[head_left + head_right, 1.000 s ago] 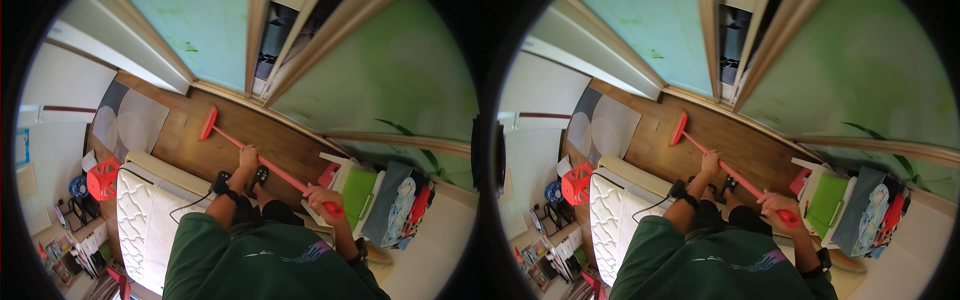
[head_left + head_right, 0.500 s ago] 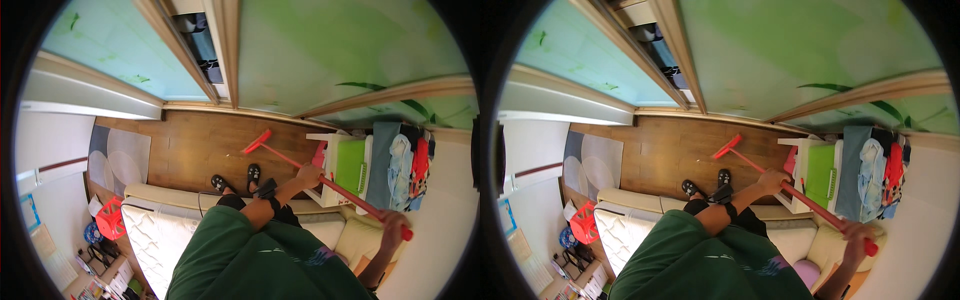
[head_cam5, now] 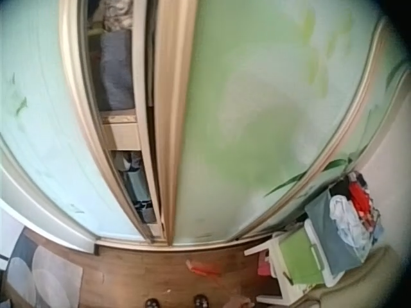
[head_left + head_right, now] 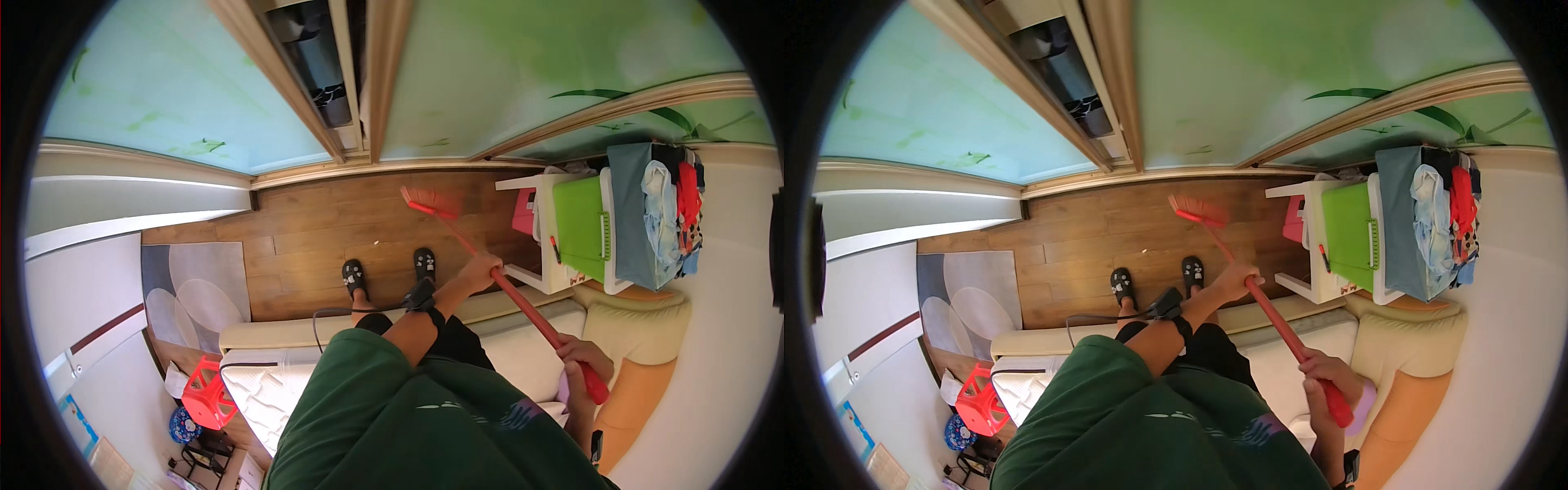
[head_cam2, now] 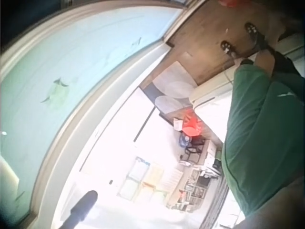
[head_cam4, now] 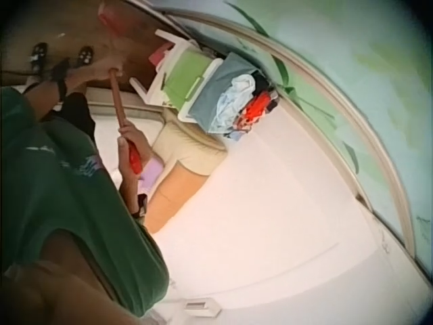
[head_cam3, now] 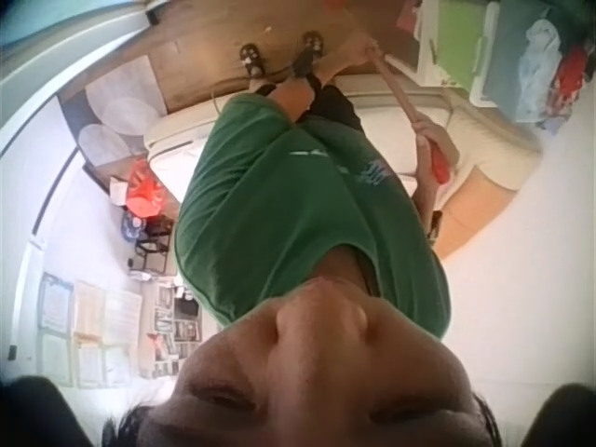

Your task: The recorder is sweeping the floor in a bedroom and a hallway.

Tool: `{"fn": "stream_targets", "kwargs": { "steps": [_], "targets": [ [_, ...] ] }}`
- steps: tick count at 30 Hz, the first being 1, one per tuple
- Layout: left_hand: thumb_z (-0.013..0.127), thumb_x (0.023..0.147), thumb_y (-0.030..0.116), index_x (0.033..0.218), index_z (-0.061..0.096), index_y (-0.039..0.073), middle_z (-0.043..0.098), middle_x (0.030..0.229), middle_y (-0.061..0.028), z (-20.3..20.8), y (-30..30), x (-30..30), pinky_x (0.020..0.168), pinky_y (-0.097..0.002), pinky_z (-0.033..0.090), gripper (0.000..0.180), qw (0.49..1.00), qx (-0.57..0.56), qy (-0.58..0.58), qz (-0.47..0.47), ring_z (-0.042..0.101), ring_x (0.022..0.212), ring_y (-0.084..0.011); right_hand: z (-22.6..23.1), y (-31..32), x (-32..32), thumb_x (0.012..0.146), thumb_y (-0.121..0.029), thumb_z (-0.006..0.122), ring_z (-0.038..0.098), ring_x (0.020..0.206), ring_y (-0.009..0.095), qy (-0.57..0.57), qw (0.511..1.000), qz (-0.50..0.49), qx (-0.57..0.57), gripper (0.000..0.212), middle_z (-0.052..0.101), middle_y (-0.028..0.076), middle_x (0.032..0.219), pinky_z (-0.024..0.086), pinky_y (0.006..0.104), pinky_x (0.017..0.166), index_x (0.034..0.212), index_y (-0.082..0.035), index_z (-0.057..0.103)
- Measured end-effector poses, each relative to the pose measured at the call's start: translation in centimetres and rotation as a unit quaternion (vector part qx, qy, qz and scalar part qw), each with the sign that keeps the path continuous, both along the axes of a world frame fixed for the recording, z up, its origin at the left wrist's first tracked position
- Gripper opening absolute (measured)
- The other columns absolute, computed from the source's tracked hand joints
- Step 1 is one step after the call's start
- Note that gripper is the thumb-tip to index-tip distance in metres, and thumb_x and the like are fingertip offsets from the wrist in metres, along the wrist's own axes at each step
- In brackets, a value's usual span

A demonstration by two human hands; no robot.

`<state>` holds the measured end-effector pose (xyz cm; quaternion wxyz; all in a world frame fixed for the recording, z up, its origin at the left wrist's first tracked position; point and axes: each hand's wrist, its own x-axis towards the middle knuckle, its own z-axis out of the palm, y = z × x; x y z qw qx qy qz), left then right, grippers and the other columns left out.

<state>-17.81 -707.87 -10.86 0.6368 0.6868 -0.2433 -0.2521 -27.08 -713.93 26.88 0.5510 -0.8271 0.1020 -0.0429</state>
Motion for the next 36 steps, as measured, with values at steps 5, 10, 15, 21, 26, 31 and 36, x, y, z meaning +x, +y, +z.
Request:
{"fn": "stream_targets", "kwargs": {
  "steps": [5, 10, 15, 21, 26, 31, 36],
  "targets": [
    [0.071, 0.073, 0.008, 0.076, 0.065, 0.008, 0.066, 0.08, -0.0132, 3.0, 5.8, -2.1, 0.074, -0.0459, 0.046, 0.007, 0.995, -0.034, -0.07, -0.066, 0.061, 0.081, -0.036, 4.1, 4.7, -2.6, 0.076, -0.011, 0.072, 0.065, 0.084, 0.033, 0.016, 0.998, 0.037, -0.049, 0.02, 0.063, 0.019, 0.082, 0.052, 0.0484, 0.089, 0.083, 0.004, 0.06],
    [0.068, 0.071, 0.007, 0.079, 0.068, 0.01, 0.066, 0.078, -0.014, 7.2, 4.6, -3.2, 0.071, -0.0445, 0.048, 0.008, 0.986, -0.037, -0.105, -0.128, 0.064, 0.082, -0.0353, 9.3, 8.0, -5.3, 0.078, -0.012, 0.069, 0.066, 0.088, 0.038, -0.018, 0.994, -0.017, -0.104, 0.021, 0.062, 0.02, 0.083, 0.051, 0.05, 0.088, 0.08, 0.006, 0.059],
    [0.064, 0.072, 0.002, 0.079, 0.067, 0.008, 0.067, 0.078, -0.0135, 2.2, 4.2, -4.3, 0.07, -0.0443, 0.048, 0.01, 0.958, 0.022, -0.079, -0.275, 0.063, 0.078, -0.0343, 3.8, 12.9, -5.3, 0.071, 0.004, 0.071, 0.068, 0.095, 0.034, 0.086, 0.975, -0.015, -0.204, 0.015, 0.068, 0.019, 0.09, 0.052, 0.037, 0.085, 0.084, 0.002, 0.064],
    [0.062, 0.073, 0.001, 0.08, 0.066, 0.008, 0.066, 0.075, -0.0132, -1.3, 8.8, -8.6, 0.07, -0.042, 0.049, 0.011, 0.945, -0.005, -0.037, -0.324, 0.065, 0.078, -0.0332, 2.1, 12.3, -7.2, 0.08, -0.008, 0.068, 0.069, 0.088, 0.03, 0.029, 0.986, -0.1, -0.127, 0.012, 0.069, 0.02, 0.085, 0.054, 0.0415, 0.087, 0.08, 0.003, 0.066],
    [0.063, 0.078, 0.003, 0.085, 0.065, 0.009, 0.067, 0.083, -0.0107, 3.6, 9.5, -7.4, 0.082, -0.042, 0.046, 0.01, 0.945, 0.012, -0.05, -0.324, 0.063, 0.086, -0.0325, 5.1, 9.9, -8.2, 0.079, -0.011, 0.068, 0.07, 0.085, 0.03, -0.004, 0.988, -0.1, -0.12, 0.014, 0.07, 0.018, 0.082, 0.053, 0.0416, 0.087, 0.078, 0.002, 0.067],
    [0.068, 0.081, 0.01, 0.106, 0.063, 0.009, 0.066, 0.101, -0.0126, 9.7, 8.1, -7.0, 0.097, -0.0437, 0.041, 0.025, 0.964, -0.008, -0.005, -0.267, 0.06, 0.101, -0.0333, 6.7, 7.7, -6.8, 0.085, -0.025, 0.068, 0.067, 0.068, 0.026, -0.183, 0.977, -0.06, -0.094, 0.03, 0.064, 0.013, 0.07, 0.054, 0.0474, 0.083, 0.069, -0.001, 0.059],
    [0.07, 0.083, 0.026, 0.144, 0.034, 0.007, 0.05, 0.129, -0.0236, 7.6, 17.4, -6.5, 0.1, -0.0452, 0.04, 0.073, 0.977, 0.071, -0.168, -0.112, 0.047, 0.12, -0.039, 2.1, 7.0, -3.3, 0.089, -0.027, 0.067, 0.056, 0.061, 0.019, -0.185, 0.975, -0.122, -0.003, 0.035, 0.056, 0.01, 0.065, 0.053, 0.0426, 0.073, 0.068, -0.003, 0.053]
  ]
}}
